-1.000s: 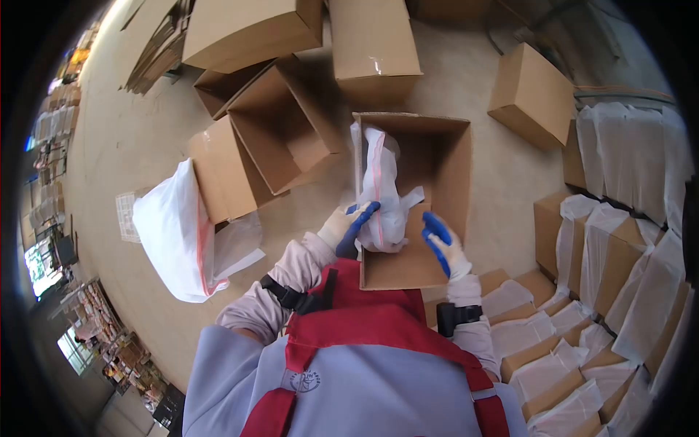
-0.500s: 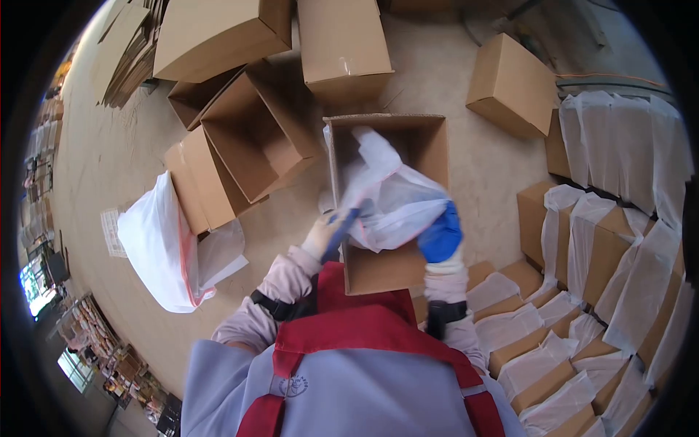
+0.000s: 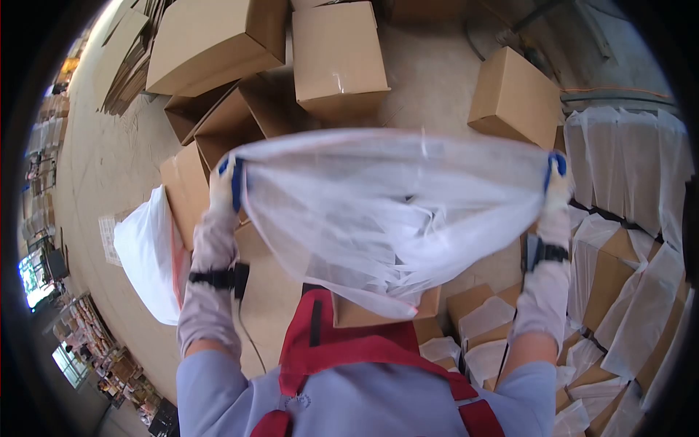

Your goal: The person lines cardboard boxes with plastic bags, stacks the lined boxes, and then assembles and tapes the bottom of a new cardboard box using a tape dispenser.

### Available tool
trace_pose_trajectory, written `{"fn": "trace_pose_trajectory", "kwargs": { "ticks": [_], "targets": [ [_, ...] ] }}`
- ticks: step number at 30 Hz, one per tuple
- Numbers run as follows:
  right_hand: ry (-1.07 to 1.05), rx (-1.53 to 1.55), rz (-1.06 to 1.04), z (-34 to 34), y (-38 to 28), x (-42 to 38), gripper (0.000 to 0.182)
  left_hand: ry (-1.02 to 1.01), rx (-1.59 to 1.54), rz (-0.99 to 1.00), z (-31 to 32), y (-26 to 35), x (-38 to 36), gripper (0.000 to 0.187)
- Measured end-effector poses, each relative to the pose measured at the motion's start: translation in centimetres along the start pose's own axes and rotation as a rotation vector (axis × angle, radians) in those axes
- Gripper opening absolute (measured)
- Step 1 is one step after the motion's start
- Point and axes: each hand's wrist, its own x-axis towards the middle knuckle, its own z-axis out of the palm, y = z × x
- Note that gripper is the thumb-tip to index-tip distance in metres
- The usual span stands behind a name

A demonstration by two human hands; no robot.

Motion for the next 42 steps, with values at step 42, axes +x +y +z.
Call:
{"fn": "trace_pose_trajectory", "kwargs": {
  "ticks": [42],
  "targets": [
    [-1.06,-0.655,-0.633,-4.0,-12.2,-30.0,0.033,-0.835,1.12,1.211,5.4,-2.9,-28.9,0.032]
  ]
}}
